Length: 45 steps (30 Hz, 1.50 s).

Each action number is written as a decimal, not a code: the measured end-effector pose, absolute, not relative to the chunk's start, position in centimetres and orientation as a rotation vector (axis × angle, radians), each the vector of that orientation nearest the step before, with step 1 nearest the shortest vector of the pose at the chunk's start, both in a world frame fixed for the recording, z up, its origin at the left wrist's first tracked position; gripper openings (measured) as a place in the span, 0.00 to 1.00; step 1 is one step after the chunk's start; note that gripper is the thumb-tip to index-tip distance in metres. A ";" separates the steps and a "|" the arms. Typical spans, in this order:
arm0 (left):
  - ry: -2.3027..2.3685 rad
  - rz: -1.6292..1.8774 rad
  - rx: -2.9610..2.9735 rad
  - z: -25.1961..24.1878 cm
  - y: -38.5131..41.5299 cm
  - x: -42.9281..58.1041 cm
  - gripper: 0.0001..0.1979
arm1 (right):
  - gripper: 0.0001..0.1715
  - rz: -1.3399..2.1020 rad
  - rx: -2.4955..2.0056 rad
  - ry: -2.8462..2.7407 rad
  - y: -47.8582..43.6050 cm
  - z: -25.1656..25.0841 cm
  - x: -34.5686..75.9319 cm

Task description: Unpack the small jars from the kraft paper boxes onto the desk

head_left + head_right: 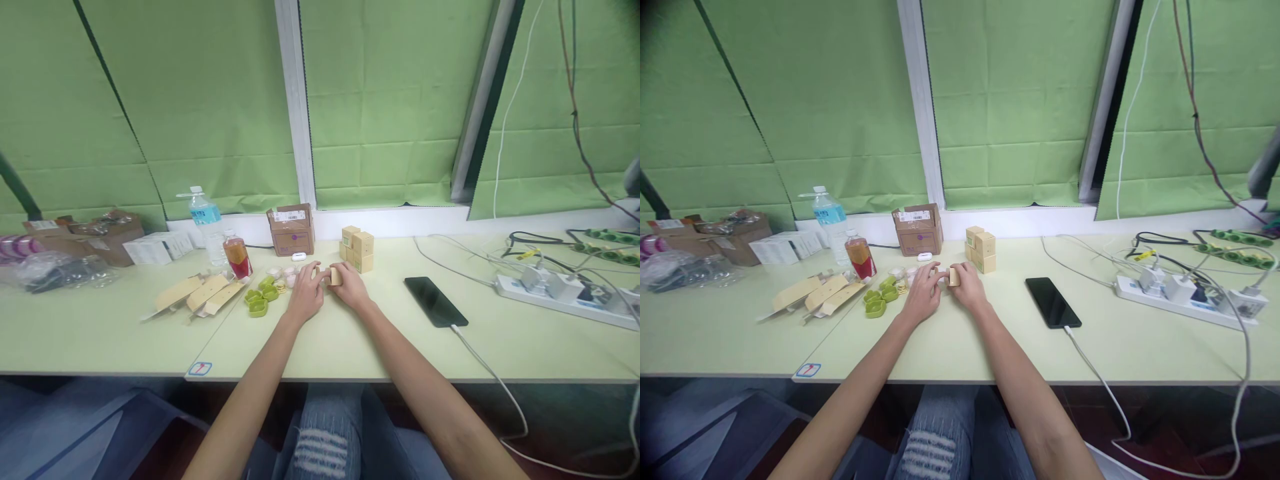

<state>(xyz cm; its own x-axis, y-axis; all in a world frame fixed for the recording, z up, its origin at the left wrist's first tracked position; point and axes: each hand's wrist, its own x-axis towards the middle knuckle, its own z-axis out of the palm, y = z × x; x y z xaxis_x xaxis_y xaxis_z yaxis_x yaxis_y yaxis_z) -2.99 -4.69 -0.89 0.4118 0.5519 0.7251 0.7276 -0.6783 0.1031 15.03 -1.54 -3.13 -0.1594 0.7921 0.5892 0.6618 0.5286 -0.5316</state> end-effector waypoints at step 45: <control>-1.513 -1.535 -2.298 -2.1 -2.8 -3.0 0.03 | 0.28 0.067 -1.260 -2.037 -3.3 -1.6 14.2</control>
<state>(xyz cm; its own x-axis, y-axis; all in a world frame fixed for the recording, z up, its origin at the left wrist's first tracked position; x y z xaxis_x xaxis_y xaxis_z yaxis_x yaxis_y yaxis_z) -2.99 -2.80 -2.12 0.0641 0.7052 0.7061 0.6962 -0.5385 0.4747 14.22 -3.33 -1.55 -0.2550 0.7945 0.5511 0.7565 0.5189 -0.3980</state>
